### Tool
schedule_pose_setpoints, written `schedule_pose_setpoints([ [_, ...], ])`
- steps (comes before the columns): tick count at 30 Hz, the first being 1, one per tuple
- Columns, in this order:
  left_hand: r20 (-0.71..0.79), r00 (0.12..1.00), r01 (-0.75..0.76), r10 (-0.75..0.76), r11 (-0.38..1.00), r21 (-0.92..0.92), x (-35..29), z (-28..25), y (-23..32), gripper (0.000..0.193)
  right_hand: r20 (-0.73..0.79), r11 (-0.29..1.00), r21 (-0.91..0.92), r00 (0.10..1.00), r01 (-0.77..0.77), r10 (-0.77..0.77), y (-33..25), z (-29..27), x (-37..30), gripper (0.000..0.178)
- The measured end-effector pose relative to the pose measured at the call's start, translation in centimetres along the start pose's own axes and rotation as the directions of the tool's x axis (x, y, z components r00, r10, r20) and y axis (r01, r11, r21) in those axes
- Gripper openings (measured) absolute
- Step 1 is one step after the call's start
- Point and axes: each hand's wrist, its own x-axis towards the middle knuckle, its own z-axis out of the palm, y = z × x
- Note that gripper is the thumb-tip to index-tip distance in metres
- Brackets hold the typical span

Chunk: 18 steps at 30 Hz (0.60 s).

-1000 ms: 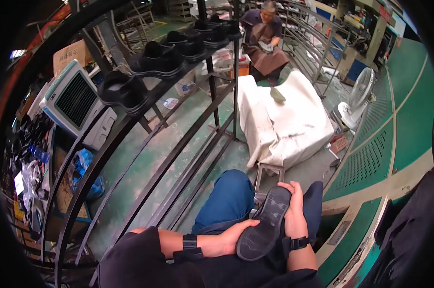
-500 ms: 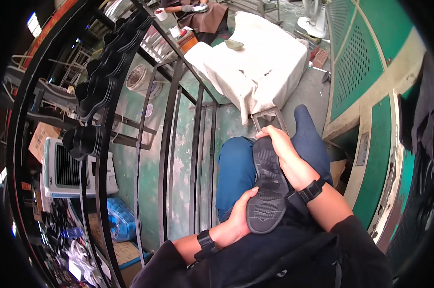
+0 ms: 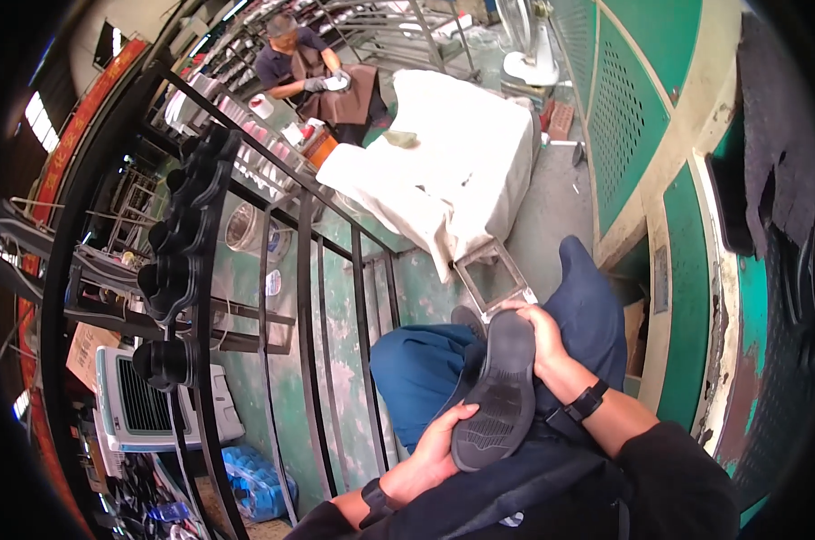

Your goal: Move shoe racks and inspect assembled shoes in a factory environment.

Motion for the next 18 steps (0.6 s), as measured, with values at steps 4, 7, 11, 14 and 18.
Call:
schedule_pose_setpoints([
  [4, 0.046, 0.997, 0.062, -0.061, 0.998, -0.03, -0.3, 0.5, 0.5, 0.052, -0.029, 0.995, 0.092, 0.999, -0.035, 0.038, -1.3, 0.6, -0.7, 0.033],
  [7, 0.056, 0.998, 0.034, -0.03, 0.997, -0.064, -1.1, 1.7, 0.8, 0.068, -0.057, 0.994, 0.065, 0.995, -0.082, 0.086, -1.3, 1.5, 0.4, 0.035],
  [11, 0.213, 0.951, -0.259, 0.225, 0.954, 0.149, -3.4, 3.3, 2.1, 0.087, 0.204, 0.997, 0.074, 0.979, -0.014, -0.001, -4.4, 4.3, 0.0, 0.046],
  [14, 0.249, 0.944, -0.251, 0.215, 0.96, 0.122, -2.8, 3.3, 1.3, 0.092, 0.17, 0.997, -0.068, 0.985, 0.045, -0.033, 1.3, -2.7, 5.1, 0.053],
  [18, 0.499, 0.828, -0.453, 0.257, 0.83, 0.324, -4.2, 4.3, 1.5, 0.101, 0.328, 0.882, -0.388, 0.934, 0.269, -0.14, 2.6, -5.4, 4.9, 0.059],
])
